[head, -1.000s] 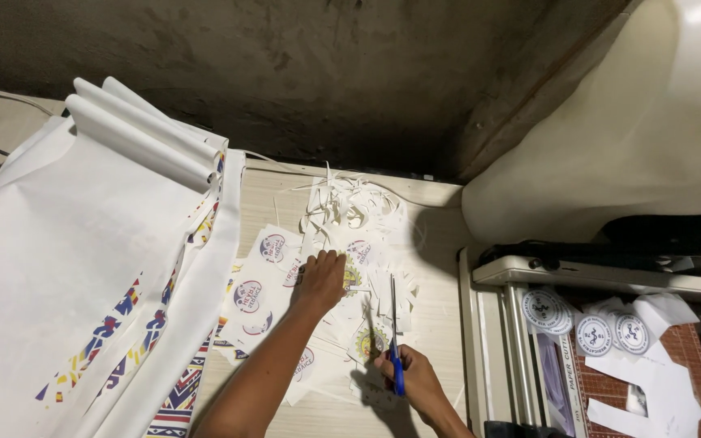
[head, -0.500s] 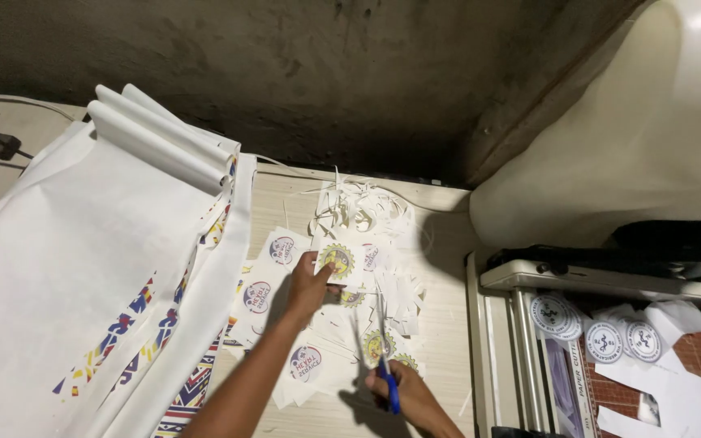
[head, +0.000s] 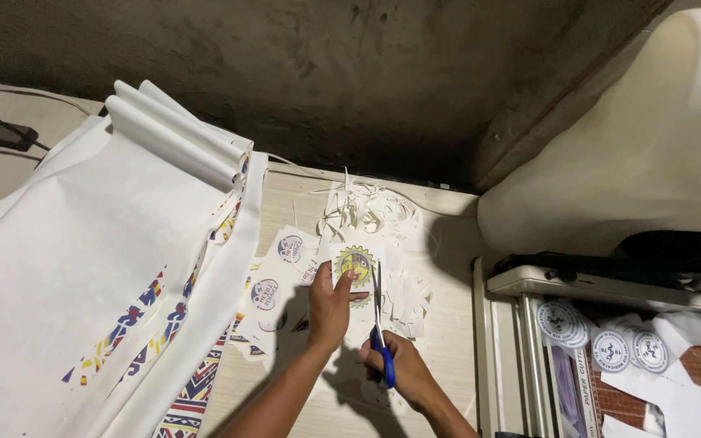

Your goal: The person uses blue-handled scissors to cut out circular printed designs from a sheet of paper. They hold the paper with their left hand and cut along the outlines with their right hand, placing the cut pieces on the table.

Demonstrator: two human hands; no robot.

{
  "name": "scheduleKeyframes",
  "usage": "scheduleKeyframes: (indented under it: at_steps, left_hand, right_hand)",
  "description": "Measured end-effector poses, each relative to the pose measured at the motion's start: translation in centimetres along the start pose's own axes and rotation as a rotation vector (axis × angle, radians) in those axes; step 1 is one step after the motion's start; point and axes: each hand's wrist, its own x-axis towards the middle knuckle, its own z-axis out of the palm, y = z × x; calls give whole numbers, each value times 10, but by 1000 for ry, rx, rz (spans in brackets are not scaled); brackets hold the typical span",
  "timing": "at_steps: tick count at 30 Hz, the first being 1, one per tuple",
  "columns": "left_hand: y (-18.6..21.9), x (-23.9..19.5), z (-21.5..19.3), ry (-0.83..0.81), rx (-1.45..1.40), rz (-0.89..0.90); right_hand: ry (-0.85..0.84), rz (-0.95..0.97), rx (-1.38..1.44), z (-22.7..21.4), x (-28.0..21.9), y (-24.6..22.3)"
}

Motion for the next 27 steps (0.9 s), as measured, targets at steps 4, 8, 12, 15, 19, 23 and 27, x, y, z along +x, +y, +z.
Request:
scheduleKeyframes:
  at_steps: [4, 8, 12, 15, 19, 23, 27]
  left_hand:
    - [10, 1, 3, -17, -30, 2]
    - [18, 5, 4, -26, -12, 6]
    - [27, 8, 4, -34, 53, 2]
    - [28, 13, 4, -30, 58, 13]
    - [36, 15, 7, -19, 69, -9]
    - [32, 22, 7, -37, 63, 11]
    - [30, 24, 9, -69, 80, 51]
  right_hand:
    - [-4, -38, 8, -4, 3, -1]
    - [14, -31, -27, -6, 5, -9]
    - [3, -57, 12, -9, 13, -6]
    - [29, -33, 16, -7, 13, -17]
    - [74, -28, 3, -4, 13, -26]
    - [81, -82, 49, -8, 17, -21]
    - [83, -112, 49, -12, 23, -22]
